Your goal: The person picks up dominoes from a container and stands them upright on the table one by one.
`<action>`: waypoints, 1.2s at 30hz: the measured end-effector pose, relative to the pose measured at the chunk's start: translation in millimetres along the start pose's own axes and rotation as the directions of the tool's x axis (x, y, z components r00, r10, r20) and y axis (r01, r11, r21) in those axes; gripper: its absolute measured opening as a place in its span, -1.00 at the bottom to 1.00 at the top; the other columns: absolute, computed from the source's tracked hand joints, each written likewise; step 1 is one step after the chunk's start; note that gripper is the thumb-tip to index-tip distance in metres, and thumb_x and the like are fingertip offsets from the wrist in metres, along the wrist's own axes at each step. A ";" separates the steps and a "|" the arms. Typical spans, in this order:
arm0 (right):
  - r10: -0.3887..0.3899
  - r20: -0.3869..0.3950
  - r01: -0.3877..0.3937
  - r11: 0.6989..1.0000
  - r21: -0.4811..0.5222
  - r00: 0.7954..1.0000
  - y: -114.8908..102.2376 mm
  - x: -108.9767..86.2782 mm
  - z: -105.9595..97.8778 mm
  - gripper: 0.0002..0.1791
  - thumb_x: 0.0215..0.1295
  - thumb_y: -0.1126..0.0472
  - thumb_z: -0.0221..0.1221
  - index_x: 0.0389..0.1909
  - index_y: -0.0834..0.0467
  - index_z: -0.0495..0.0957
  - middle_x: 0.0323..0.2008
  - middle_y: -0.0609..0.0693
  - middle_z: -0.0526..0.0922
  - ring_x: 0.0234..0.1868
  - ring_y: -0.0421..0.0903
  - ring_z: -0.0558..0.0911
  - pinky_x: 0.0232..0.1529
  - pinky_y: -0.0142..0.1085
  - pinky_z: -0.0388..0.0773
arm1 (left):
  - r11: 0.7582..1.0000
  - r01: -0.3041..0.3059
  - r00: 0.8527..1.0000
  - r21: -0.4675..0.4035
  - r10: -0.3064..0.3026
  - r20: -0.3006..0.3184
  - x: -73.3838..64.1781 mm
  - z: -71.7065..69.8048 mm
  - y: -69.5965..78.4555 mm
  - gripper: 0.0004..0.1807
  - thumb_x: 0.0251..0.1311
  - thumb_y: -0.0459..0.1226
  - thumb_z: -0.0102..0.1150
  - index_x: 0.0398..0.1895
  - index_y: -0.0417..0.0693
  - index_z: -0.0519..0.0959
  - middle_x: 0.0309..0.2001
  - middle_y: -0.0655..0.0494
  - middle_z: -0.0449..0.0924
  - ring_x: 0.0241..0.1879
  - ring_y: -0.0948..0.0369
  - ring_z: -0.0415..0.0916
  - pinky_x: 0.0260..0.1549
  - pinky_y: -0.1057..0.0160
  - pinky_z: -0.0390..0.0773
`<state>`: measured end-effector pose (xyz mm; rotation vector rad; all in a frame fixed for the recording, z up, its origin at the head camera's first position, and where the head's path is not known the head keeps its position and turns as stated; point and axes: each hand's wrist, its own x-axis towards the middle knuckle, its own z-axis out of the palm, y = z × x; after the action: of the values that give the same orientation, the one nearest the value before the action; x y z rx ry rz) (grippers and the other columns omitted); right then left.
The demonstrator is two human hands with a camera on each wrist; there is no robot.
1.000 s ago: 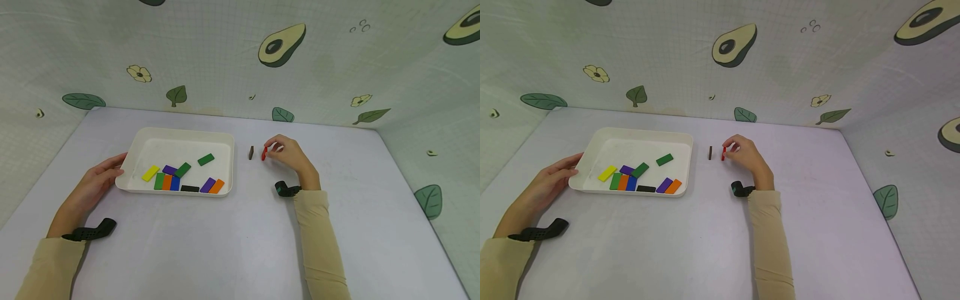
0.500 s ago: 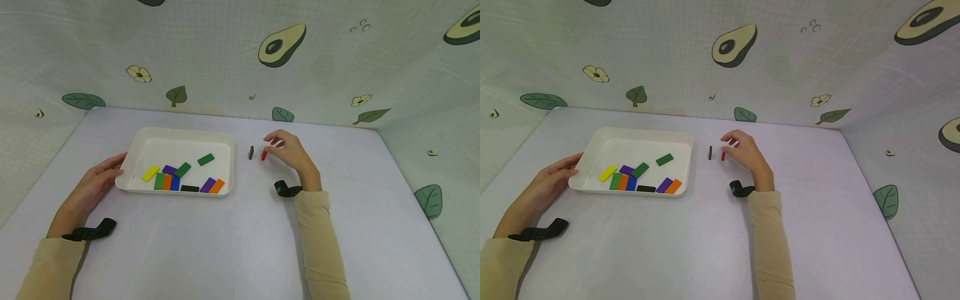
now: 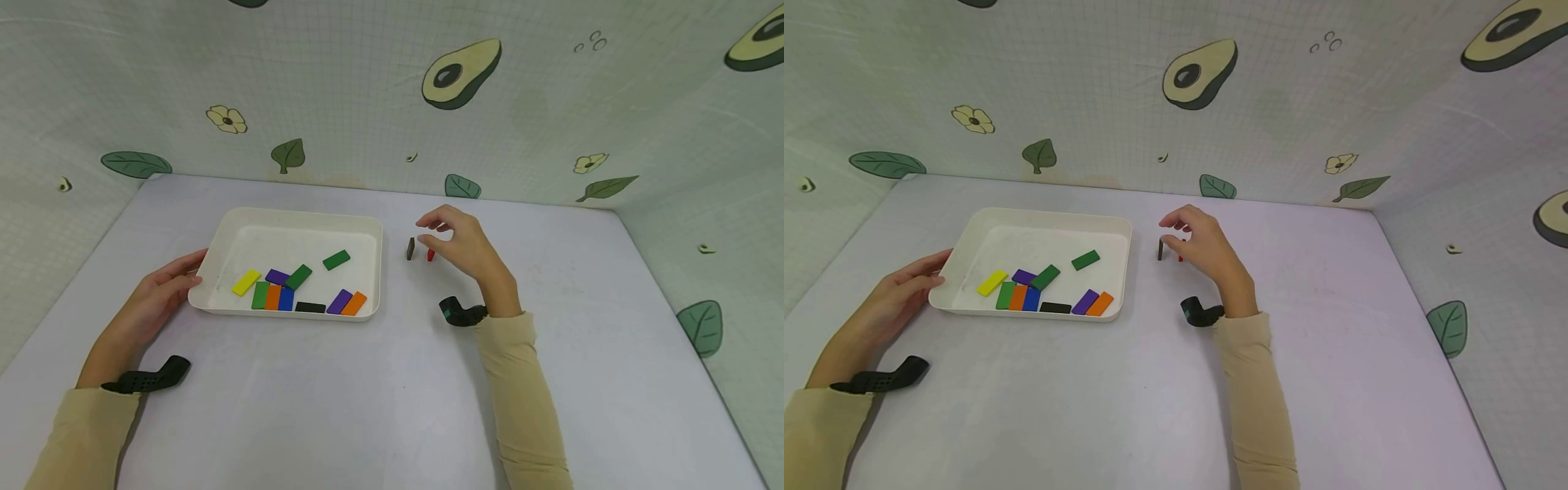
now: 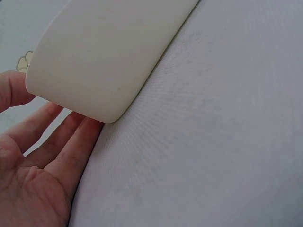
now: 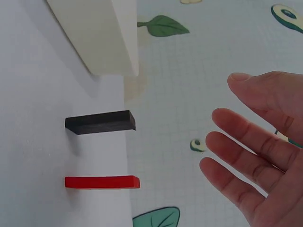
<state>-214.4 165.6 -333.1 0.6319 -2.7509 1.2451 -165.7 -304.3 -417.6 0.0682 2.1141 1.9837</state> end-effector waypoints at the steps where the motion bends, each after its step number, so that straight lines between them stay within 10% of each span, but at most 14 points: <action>1: -0.003 0.004 0.003 1.000 -0.001 1.000 -2.0 0.2 1.1 -0.76 0.17 0.32 0.22 -0.12 0.24 0.55 -0.12 0.05 0.59 -0.05 0.06 0.53 0.09 -0.14 0.43 | 1.000 -0.005 1.000 -0.010 0.005 0.006 0.1 -0.4 0.0 -0.42 0.35 -0.27 -0.07 0.42 -0.01 0.12 0.24 0.38 0.23 0.06 0.59 0.32 -0.10 0.65 0.39; 36: -0.032 0.287 0.055 0.996 -0.072 0.957 -44.5 3.1 58.4 -0.73 0.23 0.19 0.20 -0.07 0.16 0.54 -0.09 0.04 0.55 -0.01 0.00 0.48 0.07 -0.19 0.46 | 1.000 -0.010 1.000 0.020 0.010 -0.010 0.8 0.6 0.9 -0.41 0.36 -0.26 -0.07 0.42 -0.09 0.08 0.32 0.24 0.16 0.07 0.58 0.30 -0.08 0.67 0.37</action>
<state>-193.3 95.6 -340.2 0.9262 -2.9776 1.1071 -166.5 -303.5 -416.9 0.0723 2.1440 1.9728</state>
